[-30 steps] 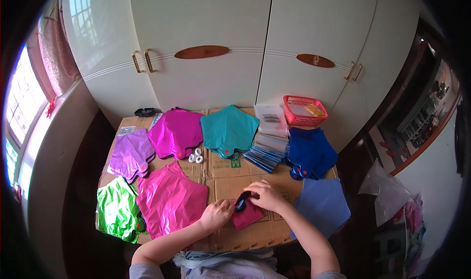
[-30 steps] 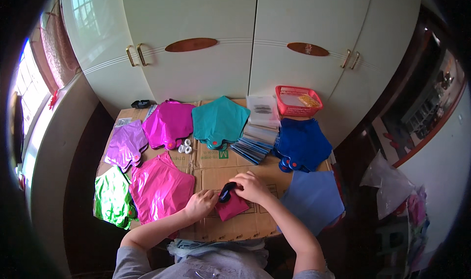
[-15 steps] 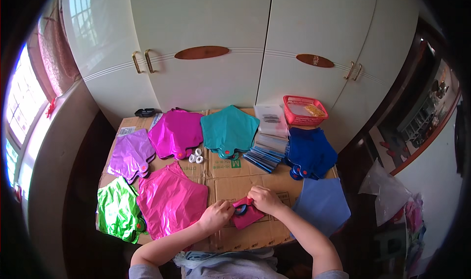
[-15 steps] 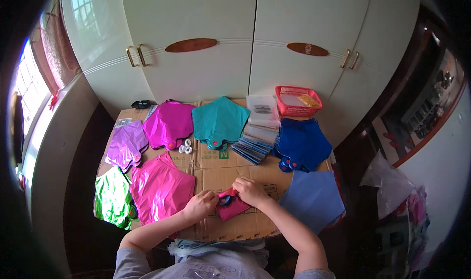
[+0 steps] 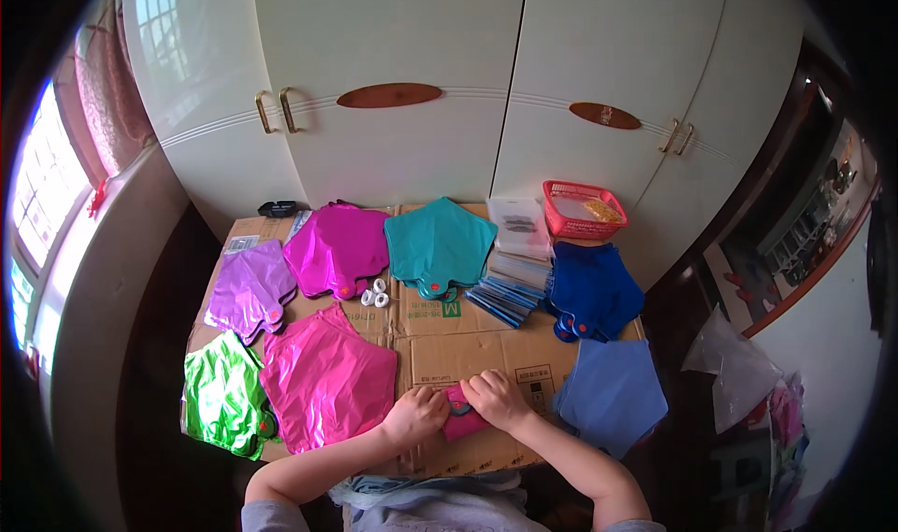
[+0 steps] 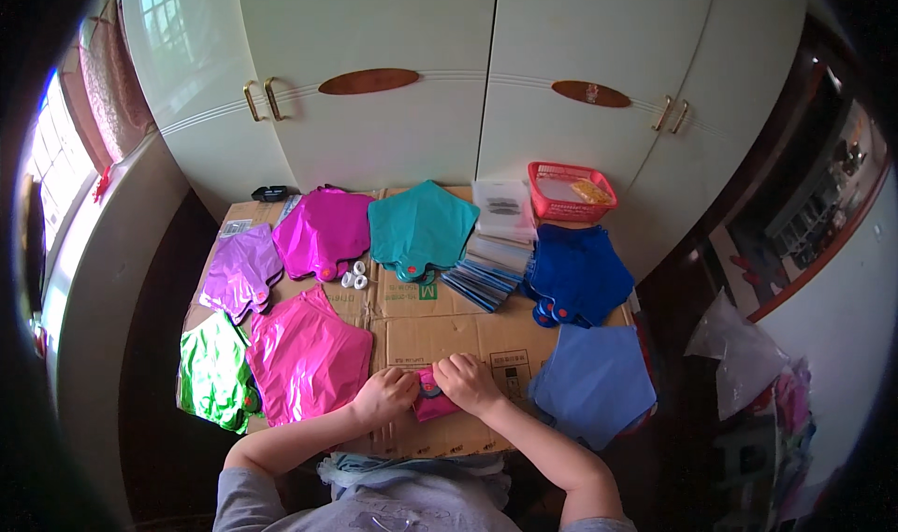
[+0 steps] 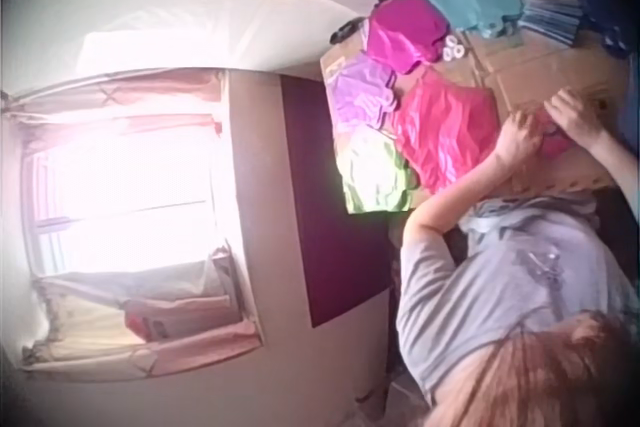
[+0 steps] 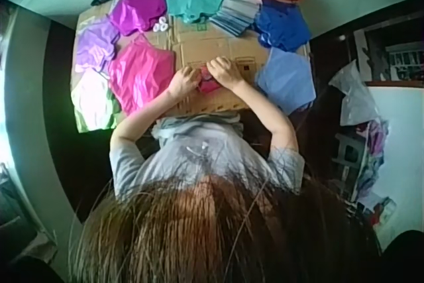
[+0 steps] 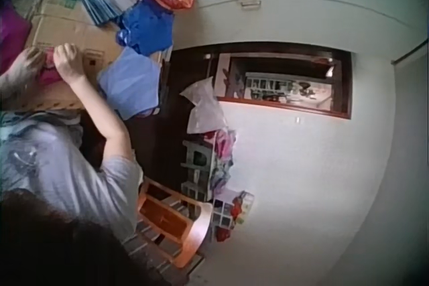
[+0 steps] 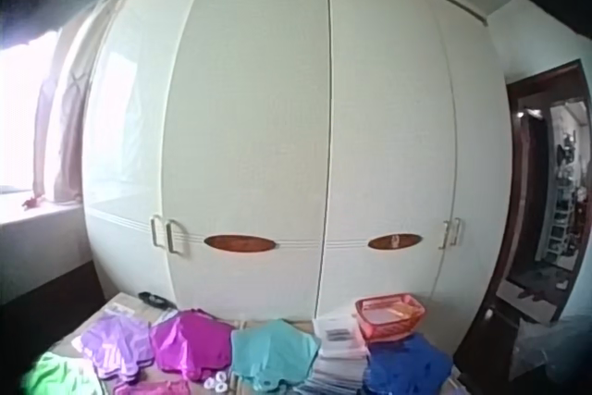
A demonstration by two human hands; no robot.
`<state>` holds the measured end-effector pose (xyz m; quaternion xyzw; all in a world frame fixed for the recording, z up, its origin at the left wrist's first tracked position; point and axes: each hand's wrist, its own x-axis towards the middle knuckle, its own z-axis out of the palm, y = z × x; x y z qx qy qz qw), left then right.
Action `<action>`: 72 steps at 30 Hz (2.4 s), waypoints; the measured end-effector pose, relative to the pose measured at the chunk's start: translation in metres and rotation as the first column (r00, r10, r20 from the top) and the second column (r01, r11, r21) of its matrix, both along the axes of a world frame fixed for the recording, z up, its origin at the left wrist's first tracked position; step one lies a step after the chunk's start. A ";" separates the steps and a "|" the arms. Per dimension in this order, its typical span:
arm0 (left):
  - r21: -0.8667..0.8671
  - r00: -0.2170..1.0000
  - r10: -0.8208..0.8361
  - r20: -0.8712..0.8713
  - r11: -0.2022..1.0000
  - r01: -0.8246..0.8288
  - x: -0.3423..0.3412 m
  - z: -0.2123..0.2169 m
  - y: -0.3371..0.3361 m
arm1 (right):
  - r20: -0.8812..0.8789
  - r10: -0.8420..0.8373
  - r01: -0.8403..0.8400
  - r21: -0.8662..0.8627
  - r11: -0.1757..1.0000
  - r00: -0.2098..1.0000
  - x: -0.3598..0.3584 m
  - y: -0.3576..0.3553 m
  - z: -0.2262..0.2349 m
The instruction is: Folding colorful fabric items and placing them into clear plastic sleeves with cardboard inserts for retail packaging.
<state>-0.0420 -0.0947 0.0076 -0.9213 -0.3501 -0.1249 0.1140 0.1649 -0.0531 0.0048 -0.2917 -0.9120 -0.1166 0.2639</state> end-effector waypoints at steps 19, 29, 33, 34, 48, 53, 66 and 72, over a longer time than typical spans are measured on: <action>0.034 0.997 -0.045 -0.056 0.998 0.047 -0.011 -0.002 -0.006 | -0.038 -0.178 0.177 -0.035 0.984 0.983 -0.005 -0.035 -0.014; 0.004 0.989 -0.076 -0.130 0.997 0.077 -0.019 0.009 -0.011 | 0.007 -0.109 0.107 -0.239 0.965 0.994 -0.001 -0.035 -0.008; -0.027 0.977 -0.021 -0.210 1.000 0.016 -0.019 0.012 -0.023 | -0.033 -0.080 0.065 -0.318 0.946 0.996 0.002 -0.040 -0.006; -0.044 0.977 -0.017 -0.213 0.999 0.008 -0.020 0.012 -0.024 | -0.028 -0.081 0.069 -0.309 0.949 0.996 0.003 -0.041 -0.009; 0.012 0.992 -0.031 0.123 0.999 0.030 0.016 0.038 0.083 | 0.086 -0.057 0.087 -0.391 0.916 0.995 0.009 -0.053 -0.006; 0.158 0.988 -0.045 0.148 0.987 0.021 0.048 0.022 0.142 | 0.113 -0.065 0.106 -0.415 0.904 0.991 0.011 -0.060 -0.005; 0.067 0.986 -0.161 -0.036 0.984 0.163 0.070 0.024 0.183 | 0.065 -0.098 0.117 -0.447 0.887 0.993 0.014 -0.063 -0.003; -0.018 0.984 -0.126 0.123 0.991 0.129 0.075 0.027 0.194 | 0.077 -0.098 0.122 -0.444 0.887 0.992 0.014 -0.064 -0.005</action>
